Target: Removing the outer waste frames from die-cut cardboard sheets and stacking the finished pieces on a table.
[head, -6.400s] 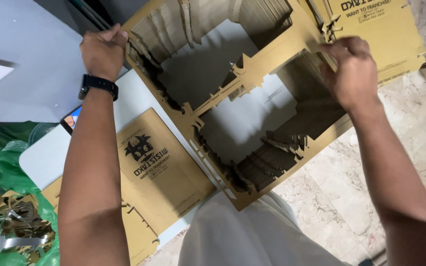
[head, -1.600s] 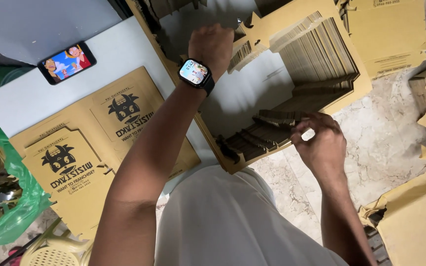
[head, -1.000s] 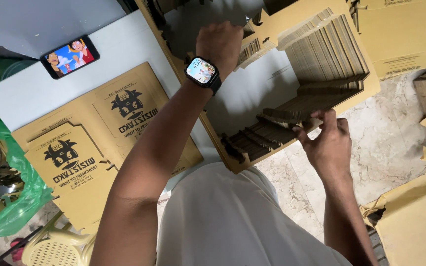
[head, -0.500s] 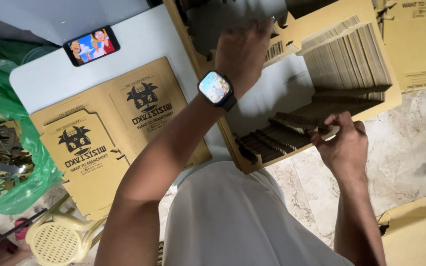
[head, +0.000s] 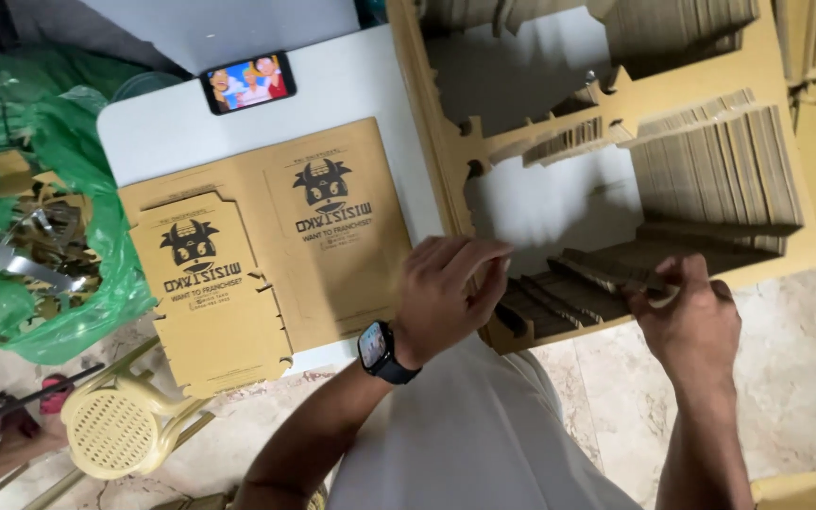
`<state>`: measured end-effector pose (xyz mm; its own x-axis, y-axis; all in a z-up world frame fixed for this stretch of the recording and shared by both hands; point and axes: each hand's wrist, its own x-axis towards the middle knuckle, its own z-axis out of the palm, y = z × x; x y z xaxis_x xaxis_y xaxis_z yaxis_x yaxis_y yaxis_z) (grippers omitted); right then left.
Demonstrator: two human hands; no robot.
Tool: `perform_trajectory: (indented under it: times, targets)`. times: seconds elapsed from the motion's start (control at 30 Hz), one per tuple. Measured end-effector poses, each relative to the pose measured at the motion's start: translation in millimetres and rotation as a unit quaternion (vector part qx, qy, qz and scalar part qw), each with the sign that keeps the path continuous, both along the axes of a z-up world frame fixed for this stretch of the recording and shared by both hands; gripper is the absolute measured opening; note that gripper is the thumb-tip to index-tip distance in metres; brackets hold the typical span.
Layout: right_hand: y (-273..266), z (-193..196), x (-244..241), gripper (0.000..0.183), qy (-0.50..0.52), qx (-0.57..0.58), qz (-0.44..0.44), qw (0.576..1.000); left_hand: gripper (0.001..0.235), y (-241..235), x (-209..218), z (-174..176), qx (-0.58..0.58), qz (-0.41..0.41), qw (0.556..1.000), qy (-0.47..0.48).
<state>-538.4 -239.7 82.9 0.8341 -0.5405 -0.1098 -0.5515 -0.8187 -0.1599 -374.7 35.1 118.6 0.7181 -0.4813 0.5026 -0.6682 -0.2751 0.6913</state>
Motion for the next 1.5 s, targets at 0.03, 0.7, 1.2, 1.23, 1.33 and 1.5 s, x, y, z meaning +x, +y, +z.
perform_trajectory:
  times: [0.03, 0.7, 1.2, 1.23, 1.33, 1.5]
  targets:
    - [0, -1, 0, 0.041, 0.001, -0.009, 0.009, 1.0, 0.012, 4, -7, -8, -0.007, 0.021, 0.999, 0.046]
    - [-48, -40, -5, 0.06, 0.096, -0.073, -0.007, 0.993, 0.021, 83, -29, -102, 0.067, 0.18, 0.974, 0.122]
    - [-66, -60, -9, 0.054, 0.066, -0.094, -0.028, 0.993, 0.016, 96, -40, -117, 0.066, 0.204, 0.965, 0.152]
    - [-70, -64, -13, 0.054, 0.044, -0.095, -0.019, 0.994, 0.016, 98, -40, -118, 0.073, 0.21, 0.964, 0.145]
    - [-51, -42, 3, 0.06, 0.107, -0.087, -0.043, 0.989, 0.026, 129, -44, -166, 0.087, 0.293, 0.947, 0.098]
    - [-72, -66, -15, 0.059, -0.128, -0.049, 0.096, 0.986, 0.043, 244, -68, -263, 0.11, 0.612, 0.782, 0.05]
